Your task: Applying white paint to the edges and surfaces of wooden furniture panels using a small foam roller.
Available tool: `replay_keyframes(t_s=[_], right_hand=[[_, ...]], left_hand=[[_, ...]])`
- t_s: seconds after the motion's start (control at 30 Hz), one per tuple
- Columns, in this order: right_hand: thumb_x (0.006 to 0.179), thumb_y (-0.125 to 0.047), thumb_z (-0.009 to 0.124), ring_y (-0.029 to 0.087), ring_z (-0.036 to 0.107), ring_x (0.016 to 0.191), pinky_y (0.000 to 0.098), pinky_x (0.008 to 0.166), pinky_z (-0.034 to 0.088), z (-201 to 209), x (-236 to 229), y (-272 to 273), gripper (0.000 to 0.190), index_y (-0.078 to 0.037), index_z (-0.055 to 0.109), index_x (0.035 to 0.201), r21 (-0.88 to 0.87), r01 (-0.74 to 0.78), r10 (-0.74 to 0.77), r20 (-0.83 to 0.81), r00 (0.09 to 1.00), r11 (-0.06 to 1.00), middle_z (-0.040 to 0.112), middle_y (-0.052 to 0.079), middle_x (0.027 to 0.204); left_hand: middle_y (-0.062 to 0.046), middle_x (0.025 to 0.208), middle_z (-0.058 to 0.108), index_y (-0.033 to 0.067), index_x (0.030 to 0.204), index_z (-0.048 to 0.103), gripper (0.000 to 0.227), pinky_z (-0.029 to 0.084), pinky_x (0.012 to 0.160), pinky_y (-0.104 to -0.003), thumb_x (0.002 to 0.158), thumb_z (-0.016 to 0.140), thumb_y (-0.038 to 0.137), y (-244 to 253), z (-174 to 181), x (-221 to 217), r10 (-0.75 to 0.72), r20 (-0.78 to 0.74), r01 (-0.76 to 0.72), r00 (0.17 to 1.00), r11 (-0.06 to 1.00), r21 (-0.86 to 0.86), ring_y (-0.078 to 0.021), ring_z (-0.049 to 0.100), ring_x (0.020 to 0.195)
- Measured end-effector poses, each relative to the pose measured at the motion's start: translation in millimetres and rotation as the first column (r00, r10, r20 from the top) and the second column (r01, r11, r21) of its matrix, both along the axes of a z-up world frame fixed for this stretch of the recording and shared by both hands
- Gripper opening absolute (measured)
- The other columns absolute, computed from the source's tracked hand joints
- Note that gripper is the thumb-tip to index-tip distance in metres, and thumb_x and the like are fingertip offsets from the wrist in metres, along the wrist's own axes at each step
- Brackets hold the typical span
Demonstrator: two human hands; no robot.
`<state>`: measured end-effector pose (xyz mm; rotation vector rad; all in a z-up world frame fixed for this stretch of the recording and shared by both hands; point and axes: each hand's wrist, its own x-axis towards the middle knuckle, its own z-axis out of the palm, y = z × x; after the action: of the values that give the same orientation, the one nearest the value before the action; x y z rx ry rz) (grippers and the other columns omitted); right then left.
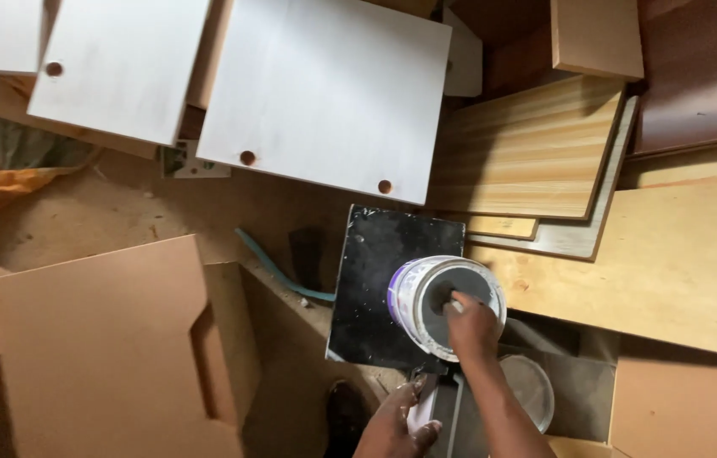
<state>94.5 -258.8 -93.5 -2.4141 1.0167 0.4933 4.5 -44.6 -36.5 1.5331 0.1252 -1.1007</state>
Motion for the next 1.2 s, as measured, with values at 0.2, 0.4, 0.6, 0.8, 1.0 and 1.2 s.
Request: replay_keyframes(t_s=[0.2, 0.4, 0.6, 0.8, 1.0, 1.2], right_hand=[[0.093, -0.003, 0.048, 0.041, 0.068, 0.084, 0.049, 0.066, 0.051, -55.1, 29.0, -14.5, 0.018, 0.003, 0.064, 0.089, -0.069, -0.087, 0.063, -0.296, 0.953, 0.994, 0.07, 0.024, 0.096], [0.095, -0.007, 0.06, 0.042, 0.073, 0.103, 0.0435, 0.08, 0.061, -123.0, 16.1, -41.4, 0.026, 0.006, 0.071, 0.116, -0.073, -0.047, 0.015, -0.388, 0.922, 0.996, 0.074, 0.024, 0.112], [0.087, -0.012, 0.059, 0.036, 0.059, 0.087, 0.0452, 0.071, 0.045, -6.4, 47.5, -0.2, 0.013, -0.001, 0.061, 0.093, 0.009, 0.129, -0.117, -0.369, 0.922, 0.992, 0.063, 0.018, 0.094], [0.1, -0.029, 0.055, 0.018, 0.041, 0.057, 0.0322, 0.047, 0.032, 8.0, 34.5, -18.7, 0.032, -0.001, 0.067, 0.112, 0.348, 0.602, -0.504, -0.337, 0.795, 0.718, 0.058, 0.011, 0.079], [0.103, -0.015, 0.048, 0.017, 0.042, 0.055, 0.0263, 0.041, 0.024, 19.6, 28.0, -16.2, 0.024, 0.002, 0.063, 0.093, 0.477, 0.659, -0.53, -0.392, 0.752, 0.582, 0.061, 0.016, 0.081], [0.104, -0.021, 0.05, 0.026, 0.059, 0.085, 0.0361, 0.07, 0.044, 26.9, 29.0, -1.4, 0.053, -0.01, 0.045, 0.155, 0.382, 0.496, -0.35, -0.391, 0.851, 0.78, 0.054, 0.021, 0.148]], left_hand=[[-0.007, 0.163, 0.042, 0.0228, 0.158, 0.037, 0.078, 0.034, 0.12, -0.044, 0.089, 0.069, 0.04, 1.2, -1.6, 25.7, 0.024, 0.012, -0.024, 1.0, 1.0, -0.006, -0.0256, 0.041, 0.151], [0.0, 0.164, 0.044, 0.0316, 0.158, 0.04, 0.076, 0.035, 0.122, -0.037, 0.089, 0.073, 0.033, 3.5, 4.0, 29.5, 0.103, -0.21, -0.082, 0.972, 0.991, 0.106, -0.0194, 0.043, 0.152], [0.002, 0.158, 0.052, 0.0318, 0.156, 0.044, 0.075, 0.039, 0.118, -0.033, 0.087, 0.073, 0.036, 3.4, -27.8, 8.2, 0.111, -0.161, -0.095, 0.981, 0.99, 0.101, -0.019, 0.051, 0.147], [-0.001, 0.163, 0.044, 0.0271, 0.158, 0.04, 0.075, 0.032, 0.121, -0.038, 0.091, 0.072, 0.031, -1.9, -17.8, 10.9, 0.156, -0.19, -0.168, 0.969, 0.985, -0.048, -0.0193, 0.04, 0.152], [-0.004, 0.17, 0.026, 0.0192, 0.163, 0.021, 0.084, 0.021, 0.123, -0.036, 0.093, 0.065, 0.029, -34.5, -49.3, 0.4, 0.242, -0.198, -0.277, 0.95, 0.945, -0.176, -0.0174, 0.022, 0.157], [-0.003, 0.171, 0.024, 0.0158, 0.163, 0.023, 0.084, 0.019, 0.123, -0.033, 0.09, 0.062, 0.005, -49.8, -32.6, 10.7, 0.398, -0.465, -0.535, 0.791, 0.818, -0.209, -0.0169, 0.019, 0.158]])
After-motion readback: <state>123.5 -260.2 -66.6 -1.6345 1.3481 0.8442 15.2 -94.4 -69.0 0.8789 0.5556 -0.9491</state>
